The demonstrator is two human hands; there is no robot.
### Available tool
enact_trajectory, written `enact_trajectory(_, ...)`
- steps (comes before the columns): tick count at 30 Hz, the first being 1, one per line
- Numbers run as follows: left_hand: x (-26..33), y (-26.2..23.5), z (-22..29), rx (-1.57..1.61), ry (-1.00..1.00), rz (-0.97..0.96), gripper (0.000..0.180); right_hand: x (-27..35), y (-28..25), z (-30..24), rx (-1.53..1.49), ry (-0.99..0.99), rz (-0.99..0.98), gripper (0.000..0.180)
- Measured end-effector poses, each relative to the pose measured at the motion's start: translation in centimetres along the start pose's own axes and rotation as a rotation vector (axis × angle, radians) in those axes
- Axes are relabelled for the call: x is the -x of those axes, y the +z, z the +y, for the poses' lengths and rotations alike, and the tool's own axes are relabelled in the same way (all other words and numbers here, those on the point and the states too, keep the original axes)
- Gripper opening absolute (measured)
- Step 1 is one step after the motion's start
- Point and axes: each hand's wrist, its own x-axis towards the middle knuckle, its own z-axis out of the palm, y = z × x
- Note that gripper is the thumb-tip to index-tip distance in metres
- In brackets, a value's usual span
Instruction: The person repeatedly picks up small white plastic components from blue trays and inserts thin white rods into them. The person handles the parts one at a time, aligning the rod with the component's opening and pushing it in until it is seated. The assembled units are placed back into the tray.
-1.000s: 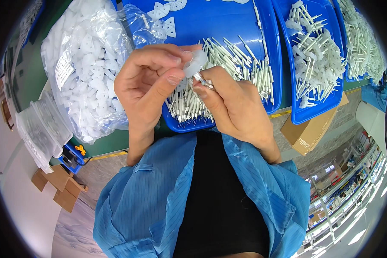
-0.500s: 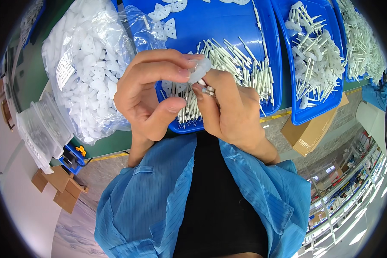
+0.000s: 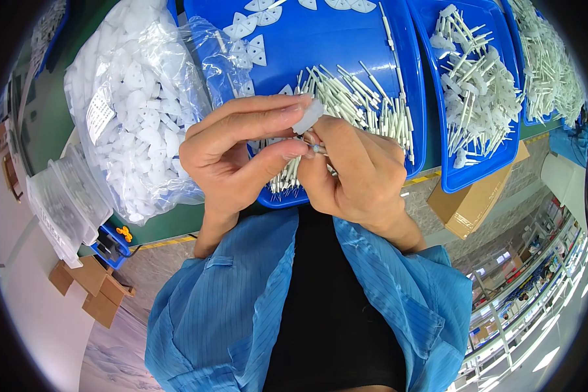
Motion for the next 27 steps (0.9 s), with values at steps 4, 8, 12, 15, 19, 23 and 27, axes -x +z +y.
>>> enact_trajectory(4,0.1,0.4,-0.3,0.193,-0.051,0.021,0.031,0.0,-0.1,-0.1,0.003,0.009,-0.024,0.017)
enact_trajectory(8,0.3,1.4,0.4,0.415,-0.204,0.135,0.030,-0.3,-0.6,-0.3,-0.034,0.061,-0.083,0.018)
enact_trajectory(12,0.1,0.3,0.1,0.268,-0.209,0.005,0.029,-0.4,-2.5,-1.8,-0.257,0.369,-0.247,0.027)
enact_trajectory(15,0.3,0.3,0.3,0.275,-0.223,0.037,0.026,-0.1,-3.1,-2.4,-0.409,0.500,-0.336,0.032)
enact_trajectory(19,0.1,1.2,0.4,0.243,-0.157,0.126,0.023,-0.5,-3.2,-1.9,-0.438,0.466,-0.400,0.032)
enact_trajectory(23,0.2,0.7,0.8,0.302,-0.202,0.168,0.023,-0.2,-3.2,-1.9,-0.446,0.512,-0.371,0.021)
enact_trajectory(27,0.1,0.9,0.2,0.199,-0.180,0.185,0.027,0.6,-1.1,-1.4,-0.359,0.432,-0.190,0.012)
